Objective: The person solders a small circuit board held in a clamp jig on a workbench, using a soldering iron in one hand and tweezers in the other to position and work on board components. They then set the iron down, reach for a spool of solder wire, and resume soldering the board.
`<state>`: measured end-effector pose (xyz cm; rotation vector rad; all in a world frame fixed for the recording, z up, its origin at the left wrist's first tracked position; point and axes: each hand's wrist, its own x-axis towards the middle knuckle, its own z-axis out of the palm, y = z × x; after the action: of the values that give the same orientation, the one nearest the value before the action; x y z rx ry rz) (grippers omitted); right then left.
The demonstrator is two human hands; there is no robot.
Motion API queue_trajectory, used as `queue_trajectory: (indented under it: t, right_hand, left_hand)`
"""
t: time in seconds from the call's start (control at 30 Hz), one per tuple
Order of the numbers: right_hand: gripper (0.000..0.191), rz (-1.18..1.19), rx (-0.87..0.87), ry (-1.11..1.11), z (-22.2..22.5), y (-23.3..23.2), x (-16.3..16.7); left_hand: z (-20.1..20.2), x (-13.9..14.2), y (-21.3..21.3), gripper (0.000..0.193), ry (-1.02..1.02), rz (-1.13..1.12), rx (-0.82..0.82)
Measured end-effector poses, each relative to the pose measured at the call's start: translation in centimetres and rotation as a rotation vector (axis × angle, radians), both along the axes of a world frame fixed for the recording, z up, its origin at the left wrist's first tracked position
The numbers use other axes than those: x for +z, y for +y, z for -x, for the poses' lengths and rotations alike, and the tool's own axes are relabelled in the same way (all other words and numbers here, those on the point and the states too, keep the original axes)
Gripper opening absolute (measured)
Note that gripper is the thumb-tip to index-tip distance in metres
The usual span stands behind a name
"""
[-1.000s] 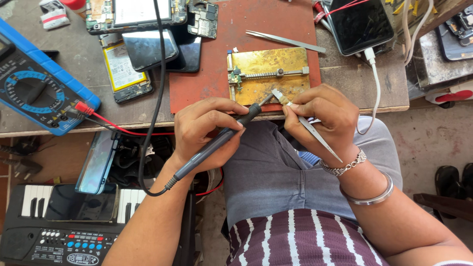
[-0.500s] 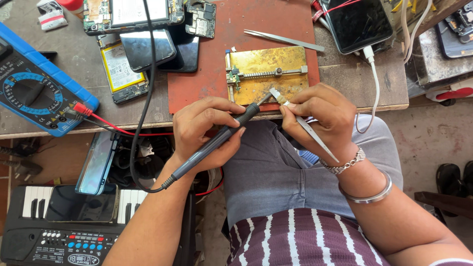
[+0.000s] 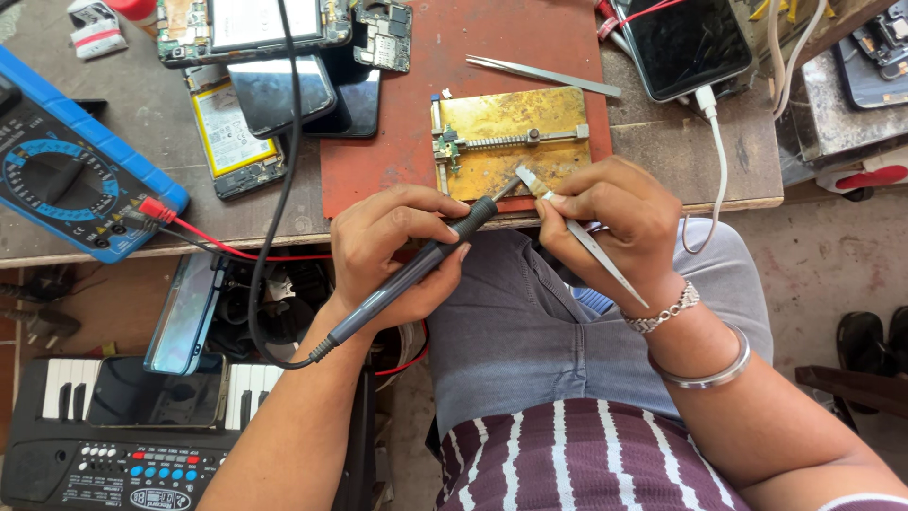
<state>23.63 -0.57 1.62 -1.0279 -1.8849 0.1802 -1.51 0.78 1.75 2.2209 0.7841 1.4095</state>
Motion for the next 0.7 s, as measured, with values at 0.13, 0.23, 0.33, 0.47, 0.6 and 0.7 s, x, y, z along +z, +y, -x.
queue_trajectory:
  t: [0.13,0.23,0.33,0.47,0.6,0.7]
  right_hand:
    - [0.02,0.016,0.012,0.014,-0.17,-0.1,0.12]
    - [0.02,0.011,-0.003,0.016,-0.01,-0.06,0.04]
    - [0.021,0.007,0.025,0.009,-0.04,0.0,0.1]
    - [0.02,0.016,0.006,0.016,-0.09,-0.08,0.16]
    - [0.021,0.017,0.026,-0.005,-0.18,-0.06,0.21]
    - [0.02,0.03,0.028,0.03,-0.39,-0.04,0.25]
  left_hand:
    - [-0.01,-0.02,0.0,0.027,-0.003,0.004,-0.009]
    - [0.0,-0.02,0.06,0.027,0.002,0.003,-0.007]
    - [0.11,-0.01,-0.01,0.027,0.003,0.028,0.005]
    - [-0.03,-0.08,-0.04,0.028,0.002,0.006,0.009]
    - [-0.02,-0.06,-0.03,0.028,0.008,0.036,0.025]
    - [-0.16,-0.09,-0.02,0.028,0.001,0.002,0.024]
